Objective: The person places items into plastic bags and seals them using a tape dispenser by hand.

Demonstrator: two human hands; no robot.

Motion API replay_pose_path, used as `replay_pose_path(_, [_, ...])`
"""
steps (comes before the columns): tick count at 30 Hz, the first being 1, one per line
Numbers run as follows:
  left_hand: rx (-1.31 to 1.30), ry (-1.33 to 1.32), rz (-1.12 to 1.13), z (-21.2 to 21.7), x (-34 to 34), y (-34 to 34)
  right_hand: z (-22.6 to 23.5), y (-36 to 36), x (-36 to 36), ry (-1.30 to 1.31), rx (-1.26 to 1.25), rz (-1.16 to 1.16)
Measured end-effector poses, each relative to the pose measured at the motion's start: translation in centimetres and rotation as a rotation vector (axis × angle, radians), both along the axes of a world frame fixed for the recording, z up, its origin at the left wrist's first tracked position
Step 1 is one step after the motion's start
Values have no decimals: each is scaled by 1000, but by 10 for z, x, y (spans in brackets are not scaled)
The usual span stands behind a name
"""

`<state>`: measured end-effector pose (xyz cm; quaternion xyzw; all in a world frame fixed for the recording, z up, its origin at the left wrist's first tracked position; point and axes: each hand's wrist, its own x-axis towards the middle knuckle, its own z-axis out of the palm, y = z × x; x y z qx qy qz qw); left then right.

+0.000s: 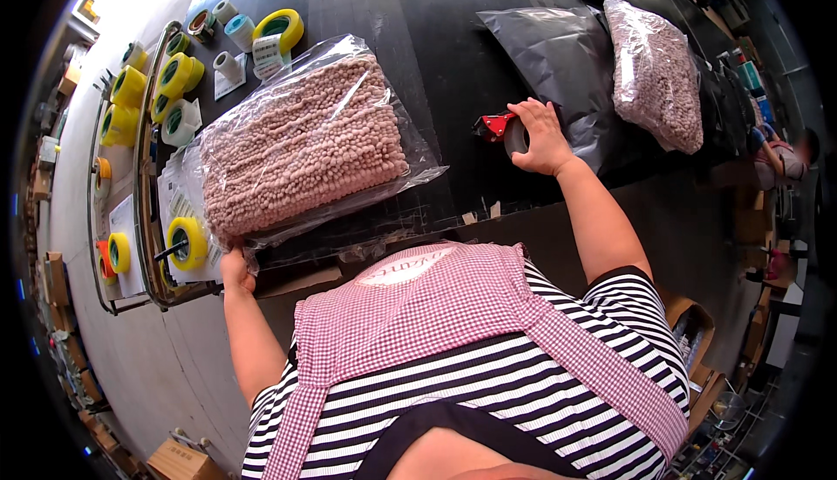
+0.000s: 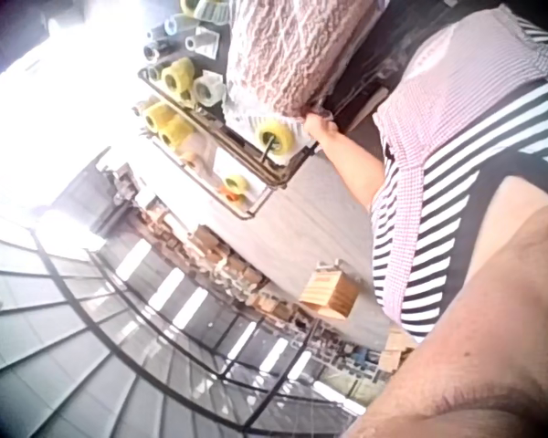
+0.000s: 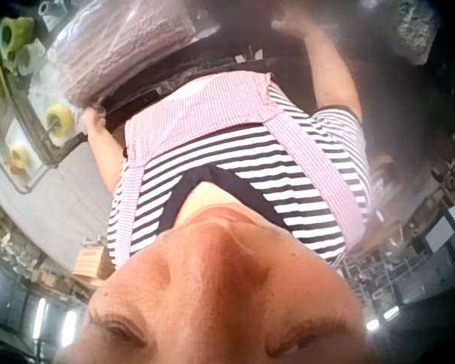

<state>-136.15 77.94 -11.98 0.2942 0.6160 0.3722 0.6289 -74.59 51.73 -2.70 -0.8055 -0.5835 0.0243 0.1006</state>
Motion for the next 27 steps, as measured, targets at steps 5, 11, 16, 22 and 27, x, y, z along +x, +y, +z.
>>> replay_pose_path(5, [-59,78,-150,2,-22,-12,20,25,-74,164,232,-144])
replay_pose_path(11, [-61,-248,-119,24,5,-15,-18,76,-127,1513,-213,-485])
replay_pose_path(16, [0,60,-153,24,42,-26,-36,96,-150,1618,-251,-402])
replay_pose_path(22, [120,28,-489,50,77,-107,6,24,-164,1885,-168,-510])
replay_pose_path(27, [241,77,-404,60,127,-55,-9,111,-122,1909,499,-446])
